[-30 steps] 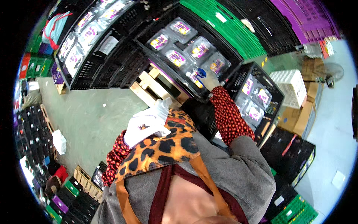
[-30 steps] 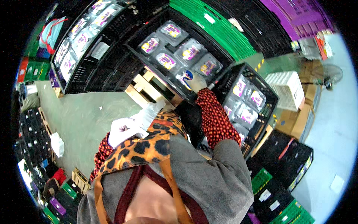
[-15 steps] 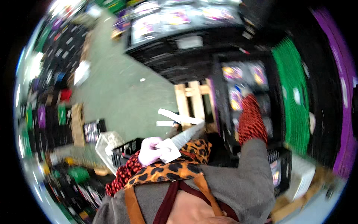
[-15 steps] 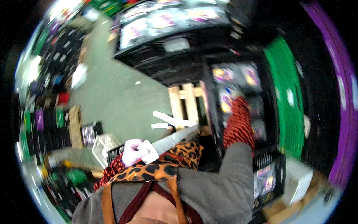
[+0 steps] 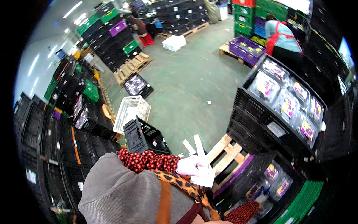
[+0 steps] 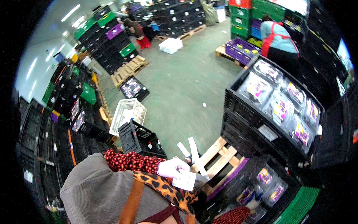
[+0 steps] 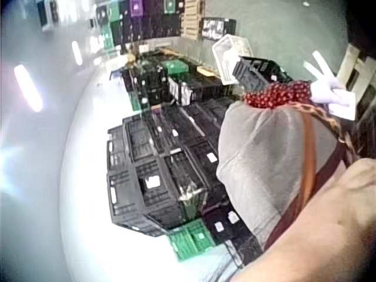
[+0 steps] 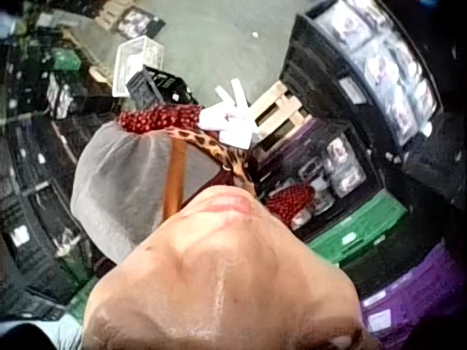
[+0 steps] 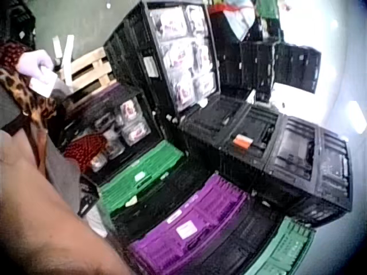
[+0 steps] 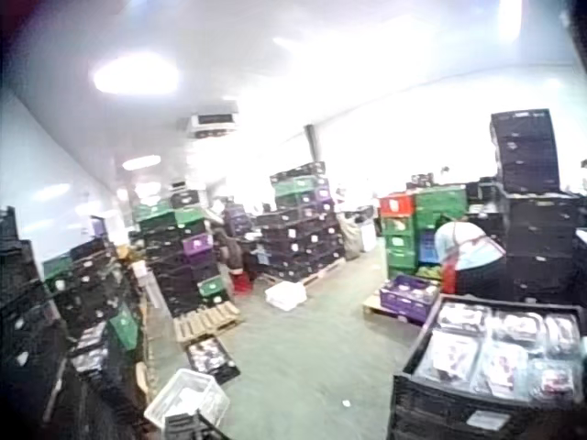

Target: The person sorts plastic containers of produce into different crates by hand, checking labels and moving individual packages. The person then picks up a green crate filled with containers and places it on top of a stack before handling more containers from a different crate.

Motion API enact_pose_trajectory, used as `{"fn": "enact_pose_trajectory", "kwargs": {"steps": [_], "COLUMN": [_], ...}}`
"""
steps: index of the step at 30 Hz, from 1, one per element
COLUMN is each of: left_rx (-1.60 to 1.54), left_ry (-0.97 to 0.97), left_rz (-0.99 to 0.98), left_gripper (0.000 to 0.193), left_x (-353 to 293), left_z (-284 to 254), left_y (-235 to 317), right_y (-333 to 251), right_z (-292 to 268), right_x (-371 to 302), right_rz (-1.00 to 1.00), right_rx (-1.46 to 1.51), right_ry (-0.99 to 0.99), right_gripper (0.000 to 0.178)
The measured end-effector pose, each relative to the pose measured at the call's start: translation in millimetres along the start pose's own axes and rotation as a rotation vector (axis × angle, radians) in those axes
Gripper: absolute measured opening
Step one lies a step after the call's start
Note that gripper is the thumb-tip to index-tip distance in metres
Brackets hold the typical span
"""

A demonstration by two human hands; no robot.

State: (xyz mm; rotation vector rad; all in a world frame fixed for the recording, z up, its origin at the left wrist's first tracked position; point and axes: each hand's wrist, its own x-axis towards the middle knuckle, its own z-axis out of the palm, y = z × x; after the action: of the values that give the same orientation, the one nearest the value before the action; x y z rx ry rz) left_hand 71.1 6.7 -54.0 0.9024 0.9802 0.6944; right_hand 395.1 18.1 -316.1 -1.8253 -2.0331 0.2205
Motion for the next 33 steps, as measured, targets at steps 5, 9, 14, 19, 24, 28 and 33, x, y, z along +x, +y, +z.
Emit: {"fn": "enact_pose_trajectory", "kwargs": {"steps": [5,9,14,19,24,28,33], "left_rx": [0.113,0.209,0.192,0.215,0.437,0.074,0.023], "left_ry": [-0.052,-0.018,0.005,-0.156,-0.115,-0.203,-0.171], "left_rz": [0.030,0.048,0.027,0.116,0.148,0.147,0.103], "left_gripper": [0.014,0.017,0.019,0.017,0.030,0.036,0.021], "left_x": [15,17,15,12,13,29,45], "left_z": [-7,-9,-3,-3,-5,-7,-3], "left_y": [3,0,1,-2,6,40,31], "right_y": [26,72,123,83,57,66,91], "right_z": [-6,-16,-22,-22,-50,-78,-143], "right_x": [3,14,26,16,3,33,41], "right_rz": [0.036,0.055,0.043,0.056,0.180,0.437,0.535], "right_rx": [-0.067,-0.138,-0.196,-0.119,-0.083,-0.077,0.177], "right_ry": [0.108,0.221,0.337,0.209,0.036,-0.083,-0.035], "right_gripper": [0.038,0.040,0.043,0.052,0.067,0.079,0.088]}}
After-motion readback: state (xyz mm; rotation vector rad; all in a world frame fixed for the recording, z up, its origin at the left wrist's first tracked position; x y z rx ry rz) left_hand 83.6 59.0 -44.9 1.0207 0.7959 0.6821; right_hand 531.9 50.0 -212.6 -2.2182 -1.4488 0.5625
